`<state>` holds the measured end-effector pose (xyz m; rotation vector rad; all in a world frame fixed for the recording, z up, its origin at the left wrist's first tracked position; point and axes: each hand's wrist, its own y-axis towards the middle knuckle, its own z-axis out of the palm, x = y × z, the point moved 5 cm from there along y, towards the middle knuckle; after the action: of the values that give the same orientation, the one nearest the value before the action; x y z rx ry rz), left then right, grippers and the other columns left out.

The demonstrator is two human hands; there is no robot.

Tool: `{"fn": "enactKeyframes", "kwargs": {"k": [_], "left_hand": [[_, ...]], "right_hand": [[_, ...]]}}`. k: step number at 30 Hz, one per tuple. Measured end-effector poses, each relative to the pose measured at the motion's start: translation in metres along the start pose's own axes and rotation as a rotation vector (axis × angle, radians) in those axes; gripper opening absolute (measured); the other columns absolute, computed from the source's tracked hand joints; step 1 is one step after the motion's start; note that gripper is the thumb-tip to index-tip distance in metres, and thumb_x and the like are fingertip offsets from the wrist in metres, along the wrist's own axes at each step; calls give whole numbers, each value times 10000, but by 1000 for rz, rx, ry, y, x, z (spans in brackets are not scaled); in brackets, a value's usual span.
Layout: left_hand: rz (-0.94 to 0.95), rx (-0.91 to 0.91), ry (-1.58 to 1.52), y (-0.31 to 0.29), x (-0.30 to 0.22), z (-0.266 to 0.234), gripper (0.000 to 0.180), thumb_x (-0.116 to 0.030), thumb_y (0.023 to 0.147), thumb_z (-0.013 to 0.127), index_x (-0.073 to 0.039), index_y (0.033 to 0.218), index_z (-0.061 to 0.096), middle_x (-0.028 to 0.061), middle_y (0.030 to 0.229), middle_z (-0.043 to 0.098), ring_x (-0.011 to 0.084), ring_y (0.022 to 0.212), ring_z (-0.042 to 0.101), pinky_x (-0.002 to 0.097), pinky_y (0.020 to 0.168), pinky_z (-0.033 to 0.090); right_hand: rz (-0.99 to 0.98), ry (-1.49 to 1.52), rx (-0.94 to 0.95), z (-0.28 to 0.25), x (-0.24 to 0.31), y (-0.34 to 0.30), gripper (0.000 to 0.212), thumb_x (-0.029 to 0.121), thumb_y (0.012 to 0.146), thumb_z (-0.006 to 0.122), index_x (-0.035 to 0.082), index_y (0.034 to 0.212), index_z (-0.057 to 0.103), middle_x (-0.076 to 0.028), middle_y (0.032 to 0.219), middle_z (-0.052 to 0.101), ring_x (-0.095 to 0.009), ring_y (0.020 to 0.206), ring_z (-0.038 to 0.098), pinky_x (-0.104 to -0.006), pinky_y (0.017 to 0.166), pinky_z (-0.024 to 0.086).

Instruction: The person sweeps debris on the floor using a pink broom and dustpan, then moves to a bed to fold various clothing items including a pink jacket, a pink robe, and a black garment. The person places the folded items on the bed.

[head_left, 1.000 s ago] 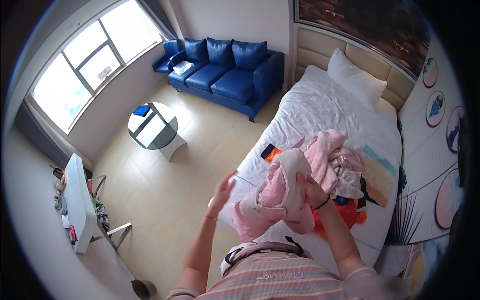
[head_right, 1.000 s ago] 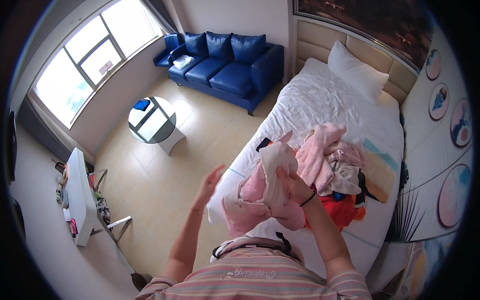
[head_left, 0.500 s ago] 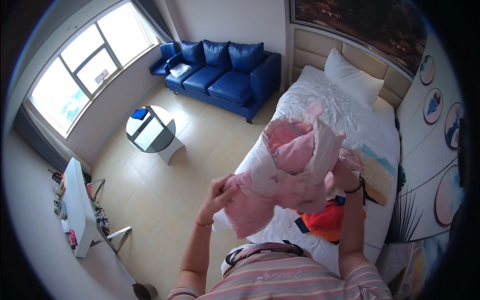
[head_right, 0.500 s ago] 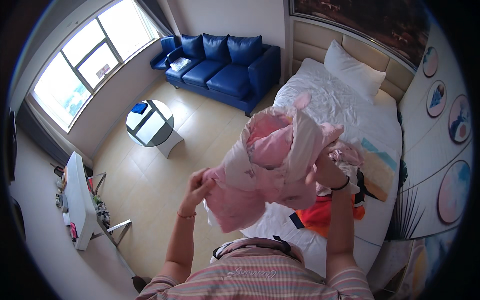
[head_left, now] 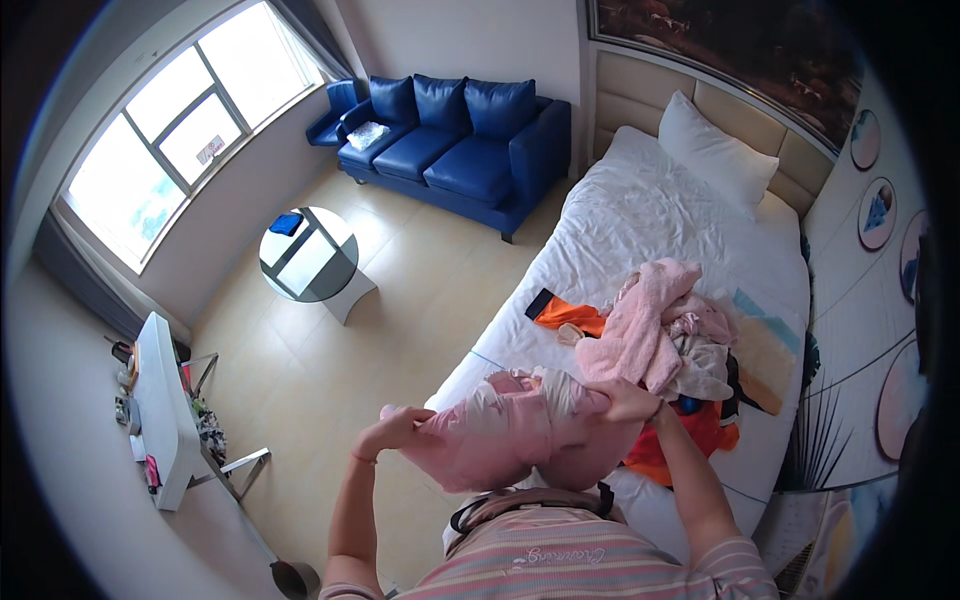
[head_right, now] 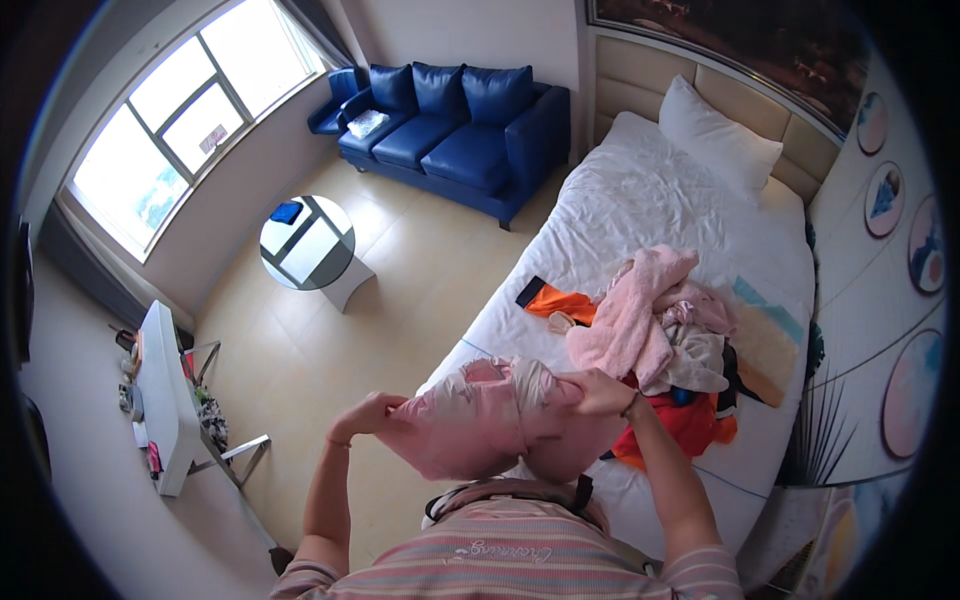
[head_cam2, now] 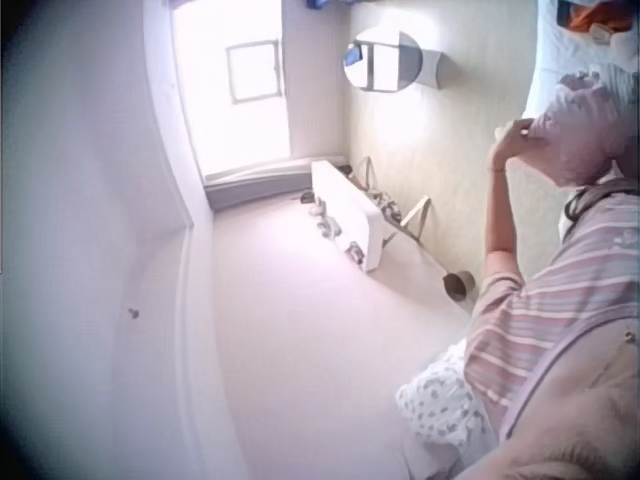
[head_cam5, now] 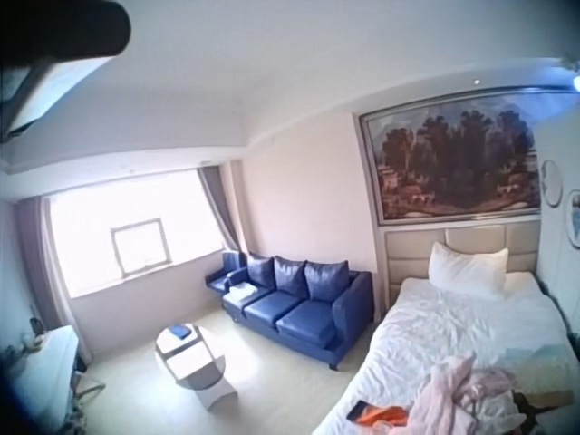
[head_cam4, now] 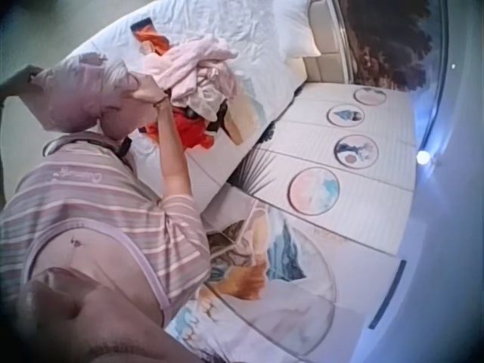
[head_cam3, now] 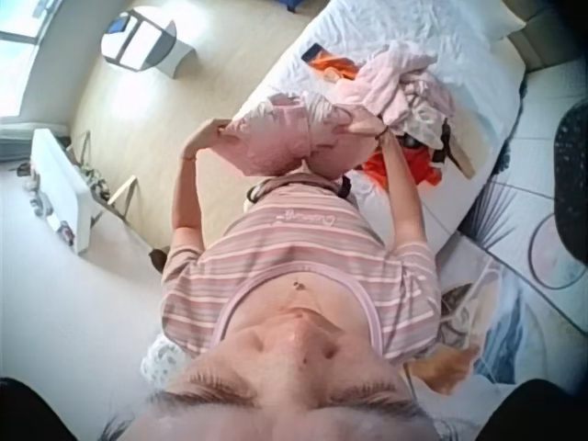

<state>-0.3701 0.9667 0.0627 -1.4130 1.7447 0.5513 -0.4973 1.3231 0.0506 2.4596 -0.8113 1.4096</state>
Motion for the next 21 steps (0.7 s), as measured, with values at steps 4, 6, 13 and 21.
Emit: {"fn": "enactKeyframes", "kwargs": {"k": [4,6,13,21], "left_hand": [[-61,-331,202,19,12,-19,121,-51,734,687,-44,850,653,170,663,516,270,567,444,367,538,407],[53,-505,298,18,6,-56,213,70,691,578,-48,858,638,163,806,592,366,727,573,364,623,456],[239,-802,546,-6,-111,-107,326,44,604,700,-56,914,681,112,792,616,305,774,644,391,859,529],[-175,-324,17,-8,82,120,311,-158,808,688,-174,1116,651,71,1053,599,235,903,596,379,771,502]], "right_hand": [[-78,-287,-169,-14,-36,48,473,185,708,748,28,1132,612,-147,905,628,-267,857,624,-340,760,480],[-353,-258,-416,-33,3,77,422,173,712,740,22,1087,620,-139,898,594,-281,860,595,-342,752,456],[-462,-527,-596,-78,68,101,271,64,688,659,32,956,650,-86,990,636,-277,909,589,-384,810,441],[-570,-854,-276,34,-97,77,131,104,794,551,91,877,652,-37,1004,609,-244,997,554,-415,861,444]]}}
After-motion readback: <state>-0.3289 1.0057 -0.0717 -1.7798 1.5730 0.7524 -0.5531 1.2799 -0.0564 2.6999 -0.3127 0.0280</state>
